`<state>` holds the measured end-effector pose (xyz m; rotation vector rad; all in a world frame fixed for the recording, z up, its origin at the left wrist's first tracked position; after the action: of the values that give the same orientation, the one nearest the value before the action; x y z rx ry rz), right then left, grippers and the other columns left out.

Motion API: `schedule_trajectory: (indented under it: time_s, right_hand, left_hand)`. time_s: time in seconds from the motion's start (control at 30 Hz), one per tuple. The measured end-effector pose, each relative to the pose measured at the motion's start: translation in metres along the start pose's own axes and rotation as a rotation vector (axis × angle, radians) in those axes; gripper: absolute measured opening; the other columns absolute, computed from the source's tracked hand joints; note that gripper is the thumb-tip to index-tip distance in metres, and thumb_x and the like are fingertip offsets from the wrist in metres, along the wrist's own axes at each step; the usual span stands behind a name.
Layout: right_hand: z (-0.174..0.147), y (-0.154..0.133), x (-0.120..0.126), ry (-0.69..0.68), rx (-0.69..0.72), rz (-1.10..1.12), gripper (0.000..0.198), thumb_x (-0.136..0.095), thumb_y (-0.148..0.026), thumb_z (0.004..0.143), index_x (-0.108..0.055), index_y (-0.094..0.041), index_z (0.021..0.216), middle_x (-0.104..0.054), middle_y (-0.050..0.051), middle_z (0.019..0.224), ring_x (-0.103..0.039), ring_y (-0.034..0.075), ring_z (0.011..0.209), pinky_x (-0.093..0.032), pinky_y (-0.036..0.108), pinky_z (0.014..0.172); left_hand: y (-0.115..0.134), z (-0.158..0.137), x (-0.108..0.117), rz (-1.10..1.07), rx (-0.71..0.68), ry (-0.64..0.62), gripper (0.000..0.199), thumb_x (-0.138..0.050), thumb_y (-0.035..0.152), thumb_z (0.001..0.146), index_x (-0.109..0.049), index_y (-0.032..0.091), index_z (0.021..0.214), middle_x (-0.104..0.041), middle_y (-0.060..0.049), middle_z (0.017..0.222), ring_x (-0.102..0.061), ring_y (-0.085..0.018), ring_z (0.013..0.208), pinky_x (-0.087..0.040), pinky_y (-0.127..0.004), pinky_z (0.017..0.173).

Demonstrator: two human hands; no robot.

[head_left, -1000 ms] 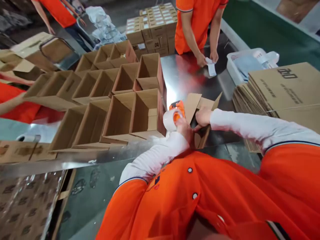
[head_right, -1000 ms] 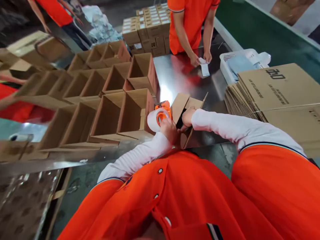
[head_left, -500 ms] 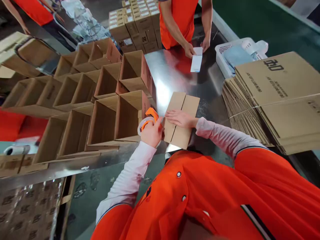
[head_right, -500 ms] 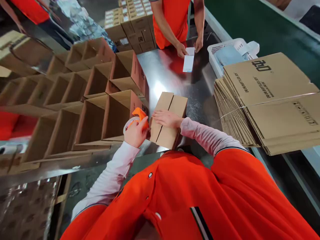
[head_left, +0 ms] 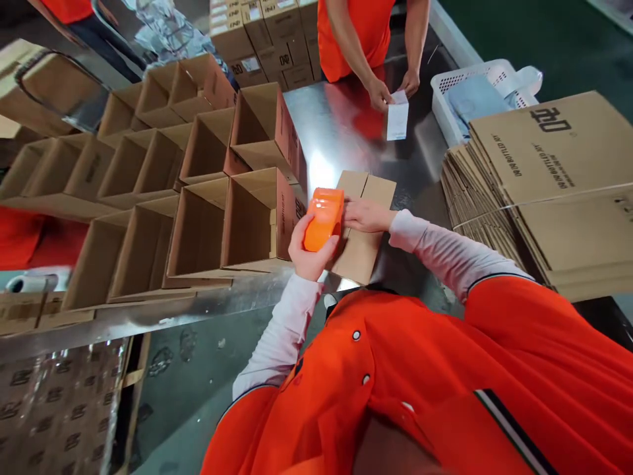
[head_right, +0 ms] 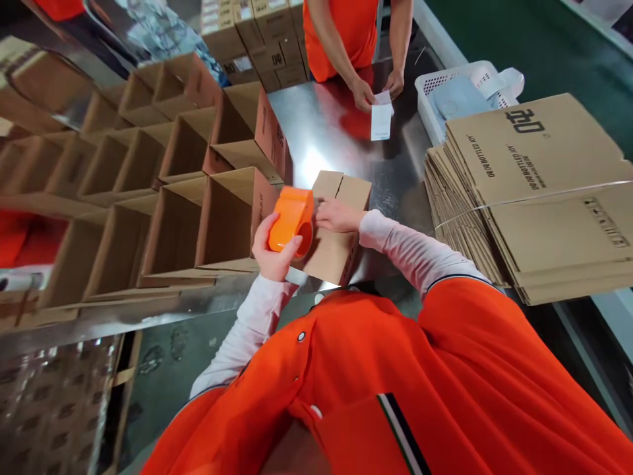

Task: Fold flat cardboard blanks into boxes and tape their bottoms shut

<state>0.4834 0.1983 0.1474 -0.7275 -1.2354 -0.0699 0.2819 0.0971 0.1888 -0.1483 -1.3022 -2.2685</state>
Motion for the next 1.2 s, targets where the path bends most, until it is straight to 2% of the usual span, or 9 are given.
schedule_trajectory:
  time_s: [0.17,0.27,0.4,0.57,0.77,0.87,0.97,1.07,1.2]
  right_hand:
    - [-0.006,0.043,0.016,0.259,-0.486,-0.154,0.050,-0.045,-0.039,0.106,-0.068,-0.007,0.137,-0.056,0.024,0.154,-0.048,0.038,0.145,-0.034,0.059,0.123]
    - [-0.013,0.065,0.024,0.289,-0.717,-0.168,0.054,-0.048,-0.049,0.106,-0.071,-0.005,0.128,-0.064,0.027,0.140,-0.055,0.041,0.133,-0.043,0.057,0.113]
    - [-0.017,0.076,0.029,0.277,-0.709,-0.138,0.051,-0.043,-0.046,0.110,-0.078,-0.009,0.104,-0.073,0.022,0.116,-0.061,0.036,0.116,-0.047,0.049,0.107]
    - [-0.016,0.069,0.026,0.228,-0.681,-0.143,0.054,-0.036,-0.040,0.112,-0.079,-0.011,0.099,-0.076,0.020,0.110,-0.064,0.033,0.110,-0.045,0.049,0.109]
    - [-0.010,0.067,0.027,0.229,-0.715,-0.124,0.051,-0.037,-0.038,0.110,-0.079,-0.012,0.096,-0.075,0.020,0.107,-0.064,0.033,0.107,-0.046,0.052,0.108]
    - [-0.014,0.052,0.032,0.389,-0.661,-0.068,0.049,-0.043,-0.048,0.110,-0.077,-0.013,0.104,-0.072,0.020,0.121,-0.062,0.033,0.119,-0.045,0.051,0.114]
    - [-0.023,0.026,0.032,0.464,-0.669,0.278,0.070,-0.028,-0.067,0.110,-0.074,-0.015,0.104,-0.071,0.020,0.114,-0.066,0.029,0.109,-0.054,0.045,0.102]
    - [-0.026,0.000,0.022,0.161,-0.702,0.853,0.090,-0.012,-0.083,0.103,-0.072,-0.017,0.095,-0.070,0.013,0.084,-0.066,0.023,0.077,-0.057,0.034,0.072]
    - [-0.017,-0.015,0.020,0.013,-0.733,1.083,0.065,-0.045,-0.079,0.098,-0.065,-0.018,0.084,-0.061,0.006,0.066,-0.055,0.017,0.063,-0.045,0.026,0.054]
  left_hand:
    - [-0.005,-0.017,-0.003,0.069,0.082,-0.012,0.065,-0.080,0.060,0.078,-0.069,0.017,0.125,-0.074,-0.012,0.124,-0.073,-0.027,0.113,-0.062,-0.042,0.101]
    - [-0.002,-0.018,-0.003,0.088,0.100,-0.039,0.067,-0.078,0.062,0.078,-0.068,0.016,0.126,-0.074,-0.013,0.125,-0.072,-0.028,0.114,-0.062,-0.042,0.101]
    - [-0.001,-0.011,-0.002,0.104,0.116,-0.037,0.074,-0.072,0.077,0.080,-0.069,0.018,0.125,-0.075,-0.012,0.125,-0.071,-0.030,0.116,-0.062,-0.049,0.100]
    - [0.012,-0.004,-0.004,0.003,0.080,0.031,0.080,-0.069,0.082,0.081,-0.067,0.018,0.129,-0.073,-0.014,0.127,-0.072,-0.030,0.116,-0.062,-0.047,0.098]
    - [0.028,-0.039,-0.026,0.031,0.113,-0.018,0.074,-0.068,0.075,0.084,-0.067,0.016,0.129,-0.073,-0.016,0.125,-0.073,-0.029,0.114,-0.062,-0.042,0.100]
    - [0.024,-0.054,-0.028,0.073,0.126,-0.036,0.072,-0.074,0.071,0.081,-0.068,0.016,0.127,-0.075,-0.016,0.122,-0.074,-0.030,0.113,-0.062,-0.044,0.101]
    - [0.019,-0.059,-0.021,0.059,0.083,-0.067,0.078,-0.083,0.070,0.074,-0.068,0.016,0.129,-0.075,-0.016,0.124,-0.074,-0.031,0.114,-0.062,-0.046,0.102]
    - [0.015,-0.059,-0.016,0.069,0.078,-0.132,0.090,-0.091,0.071,0.064,-0.067,0.017,0.131,-0.074,-0.016,0.127,-0.073,-0.034,0.118,-0.062,-0.048,0.104]
    - [0.018,-0.055,-0.016,0.093,0.075,-0.183,0.090,-0.092,0.065,0.066,-0.064,0.017,0.136,-0.073,-0.017,0.131,-0.072,-0.034,0.123,-0.060,-0.047,0.107]
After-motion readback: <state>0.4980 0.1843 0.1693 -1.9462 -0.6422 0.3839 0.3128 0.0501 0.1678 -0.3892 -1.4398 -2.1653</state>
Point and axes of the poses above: each hand's wrist, its own z-axis towards the middle knuckle, its own x-axis out of the back of the hand, y = z × x, the point moved 2 cm from there along z, towards the middle knuckle
